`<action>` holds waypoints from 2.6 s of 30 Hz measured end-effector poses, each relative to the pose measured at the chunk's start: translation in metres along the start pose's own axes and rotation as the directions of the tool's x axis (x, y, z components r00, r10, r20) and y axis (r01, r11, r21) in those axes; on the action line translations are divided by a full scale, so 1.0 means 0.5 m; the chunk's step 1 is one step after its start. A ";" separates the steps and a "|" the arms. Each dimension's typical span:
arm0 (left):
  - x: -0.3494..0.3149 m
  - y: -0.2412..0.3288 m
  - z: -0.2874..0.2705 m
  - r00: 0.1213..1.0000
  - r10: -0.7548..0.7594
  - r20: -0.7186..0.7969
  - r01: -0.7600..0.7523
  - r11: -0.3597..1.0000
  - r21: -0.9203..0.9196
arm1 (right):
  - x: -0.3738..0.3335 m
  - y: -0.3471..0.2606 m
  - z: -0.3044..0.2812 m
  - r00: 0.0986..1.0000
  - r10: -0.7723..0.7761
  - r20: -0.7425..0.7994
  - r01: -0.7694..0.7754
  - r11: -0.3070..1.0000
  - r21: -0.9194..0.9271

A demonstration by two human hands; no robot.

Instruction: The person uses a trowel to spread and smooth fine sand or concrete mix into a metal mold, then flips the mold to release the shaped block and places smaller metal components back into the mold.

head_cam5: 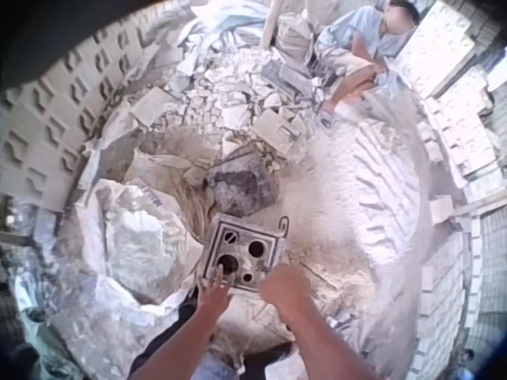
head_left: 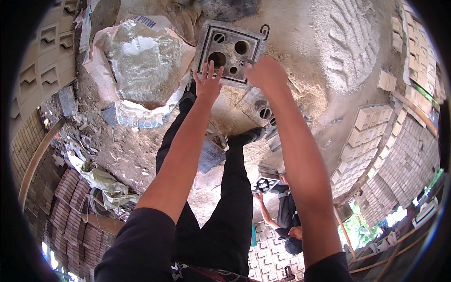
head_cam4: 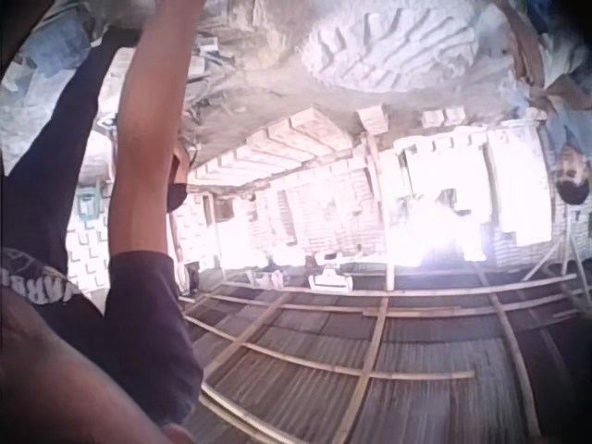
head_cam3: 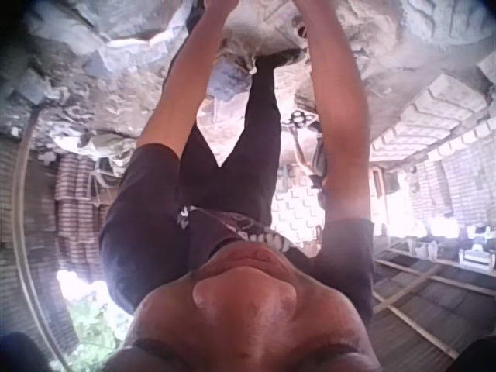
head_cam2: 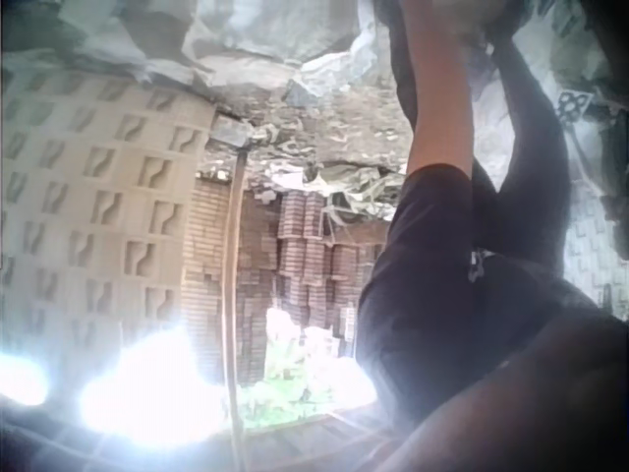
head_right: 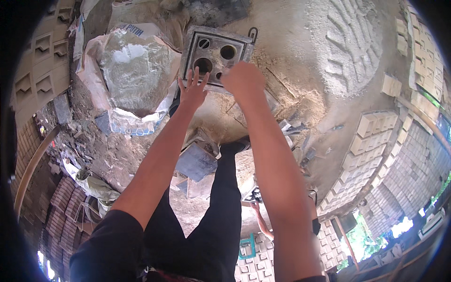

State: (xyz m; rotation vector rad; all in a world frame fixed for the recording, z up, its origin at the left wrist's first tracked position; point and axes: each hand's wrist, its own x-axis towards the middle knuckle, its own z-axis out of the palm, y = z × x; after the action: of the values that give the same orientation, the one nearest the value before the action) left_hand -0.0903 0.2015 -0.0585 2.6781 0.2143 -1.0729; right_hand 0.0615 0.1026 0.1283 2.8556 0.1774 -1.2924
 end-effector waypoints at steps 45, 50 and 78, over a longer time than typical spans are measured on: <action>-0.142 0.339 0.309 0.983 0.015 -0.181 -0.130 0.755 -0.642 | -0.193 0.618 0.808 0.961 0.275 0.011 -0.176 0.580 0.795; -0.117 0.216 0.182 0.883 -0.015 -0.470 -0.187 0.906 -0.379 | -0.144 0.510 0.688 0.975 0.162 -0.153 0.003 0.677 0.736; 0.020 0.076 0.060 0.974 0.095 -0.204 -0.103 0.994 -0.027 | 0.280 0.196 0.305 0.580 -0.755 -0.305 0.653 0.655 -0.379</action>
State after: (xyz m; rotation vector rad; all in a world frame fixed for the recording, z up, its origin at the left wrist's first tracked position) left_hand -0.0942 0.1574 -0.0796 2.7317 0.1340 -0.7593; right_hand 0.0490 0.0120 -0.0817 2.8728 1.5164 -0.5043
